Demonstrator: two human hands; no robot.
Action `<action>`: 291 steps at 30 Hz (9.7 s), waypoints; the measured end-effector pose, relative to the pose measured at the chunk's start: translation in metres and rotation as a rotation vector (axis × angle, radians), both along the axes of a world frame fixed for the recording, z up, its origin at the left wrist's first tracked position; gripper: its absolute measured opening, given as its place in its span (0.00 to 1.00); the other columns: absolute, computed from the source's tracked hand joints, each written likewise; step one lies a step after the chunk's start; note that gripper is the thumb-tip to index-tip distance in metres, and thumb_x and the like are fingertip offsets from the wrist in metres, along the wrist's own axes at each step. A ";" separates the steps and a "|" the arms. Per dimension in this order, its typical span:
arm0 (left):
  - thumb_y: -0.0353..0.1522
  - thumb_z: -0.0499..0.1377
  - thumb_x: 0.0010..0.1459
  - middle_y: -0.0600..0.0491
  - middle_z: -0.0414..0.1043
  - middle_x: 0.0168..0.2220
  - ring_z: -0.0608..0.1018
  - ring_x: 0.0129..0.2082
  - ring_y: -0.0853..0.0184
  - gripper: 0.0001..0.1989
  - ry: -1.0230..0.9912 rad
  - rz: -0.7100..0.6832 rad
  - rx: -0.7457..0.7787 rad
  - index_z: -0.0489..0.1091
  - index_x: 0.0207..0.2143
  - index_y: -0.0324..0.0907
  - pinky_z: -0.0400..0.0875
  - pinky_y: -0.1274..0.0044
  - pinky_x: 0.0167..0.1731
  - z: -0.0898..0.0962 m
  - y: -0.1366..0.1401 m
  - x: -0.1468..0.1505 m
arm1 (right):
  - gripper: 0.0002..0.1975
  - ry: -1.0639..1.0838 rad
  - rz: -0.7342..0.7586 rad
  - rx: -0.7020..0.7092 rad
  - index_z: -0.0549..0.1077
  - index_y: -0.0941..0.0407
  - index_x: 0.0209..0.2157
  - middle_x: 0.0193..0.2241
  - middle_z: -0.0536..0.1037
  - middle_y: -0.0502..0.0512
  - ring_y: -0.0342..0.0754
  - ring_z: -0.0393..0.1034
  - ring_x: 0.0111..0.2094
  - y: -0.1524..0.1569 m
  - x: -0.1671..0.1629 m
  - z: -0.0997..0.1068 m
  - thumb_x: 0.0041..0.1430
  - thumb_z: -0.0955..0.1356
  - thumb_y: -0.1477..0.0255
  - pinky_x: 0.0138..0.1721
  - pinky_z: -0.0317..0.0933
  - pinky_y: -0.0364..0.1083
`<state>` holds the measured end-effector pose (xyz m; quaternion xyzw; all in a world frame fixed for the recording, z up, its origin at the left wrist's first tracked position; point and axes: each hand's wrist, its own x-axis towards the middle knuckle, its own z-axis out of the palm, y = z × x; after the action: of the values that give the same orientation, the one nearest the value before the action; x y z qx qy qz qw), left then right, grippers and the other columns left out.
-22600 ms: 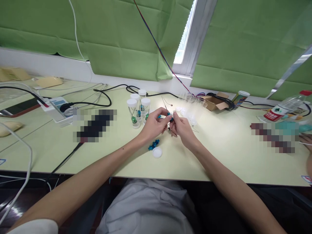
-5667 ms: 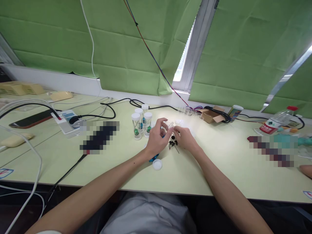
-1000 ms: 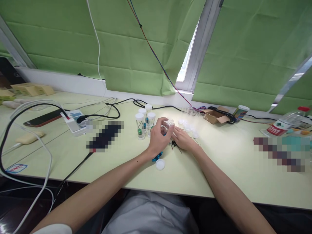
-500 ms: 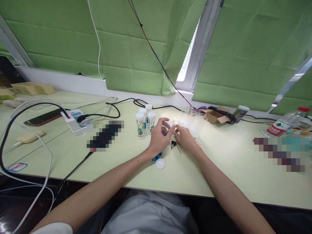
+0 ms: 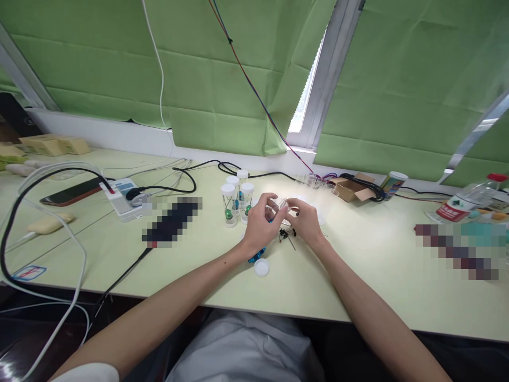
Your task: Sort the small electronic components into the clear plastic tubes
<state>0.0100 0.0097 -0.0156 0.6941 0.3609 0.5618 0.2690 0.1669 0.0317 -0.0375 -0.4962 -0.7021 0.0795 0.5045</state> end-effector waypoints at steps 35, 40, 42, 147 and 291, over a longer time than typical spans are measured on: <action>0.45 0.59 0.59 0.57 0.69 0.28 0.67 0.19 0.75 0.17 0.171 0.009 0.037 0.69 0.45 0.45 0.63 0.80 0.23 -0.007 0.003 -0.001 | 0.17 0.427 0.039 -0.006 0.76 0.57 0.47 0.32 0.79 0.55 0.46 0.73 0.28 -0.032 -0.014 0.025 0.64 0.66 0.60 0.34 0.72 0.49; 0.43 0.60 0.59 0.57 0.70 0.29 0.67 0.20 0.75 0.16 0.176 0.004 0.052 0.69 0.45 0.45 0.64 0.80 0.24 -0.007 0.004 -0.001 | 0.16 0.410 0.062 -0.039 0.77 0.57 0.43 0.31 0.79 0.55 0.46 0.73 0.28 -0.034 -0.017 0.027 0.63 0.67 0.60 0.34 0.71 0.48; 0.42 0.60 0.59 0.57 0.70 0.29 0.67 0.20 0.75 0.15 0.180 0.000 0.059 0.69 0.45 0.45 0.64 0.80 0.25 -0.007 0.004 -0.001 | 0.15 0.382 0.064 -0.029 0.77 0.56 0.40 0.32 0.79 0.55 0.46 0.72 0.27 -0.035 -0.019 0.028 0.63 0.66 0.60 0.31 0.69 0.46; 0.48 0.56 0.59 0.55 0.71 0.23 0.69 0.24 0.70 0.20 0.350 -0.237 -0.157 0.75 0.29 0.42 0.64 0.78 0.27 0.000 0.003 -0.009 | 0.15 -0.288 -0.160 -0.177 0.53 0.52 0.26 0.17 0.58 0.45 0.46 0.50 0.19 -0.033 0.008 0.026 0.69 0.53 0.67 0.26 0.42 0.45; 0.43 0.55 0.63 0.57 0.68 0.24 0.69 0.24 0.70 0.16 0.389 -0.120 0.000 0.71 0.44 0.42 0.61 0.78 0.30 0.001 -0.006 -0.007 | 0.13 0.354 0.079 -0.157 0.69 0.53 0.41 0.24 0.64 0.47 0.42 0.55 0.21 -0.041 -0.012 0.028 0.62 0.64 0.59 0.22 0.54 0.42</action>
<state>0.0035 0.0041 -0.0145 0.8097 0.3640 0.4001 0.2275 0.1547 -0.0094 -0.0091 -0.4846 -0.6130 0.2396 0.5762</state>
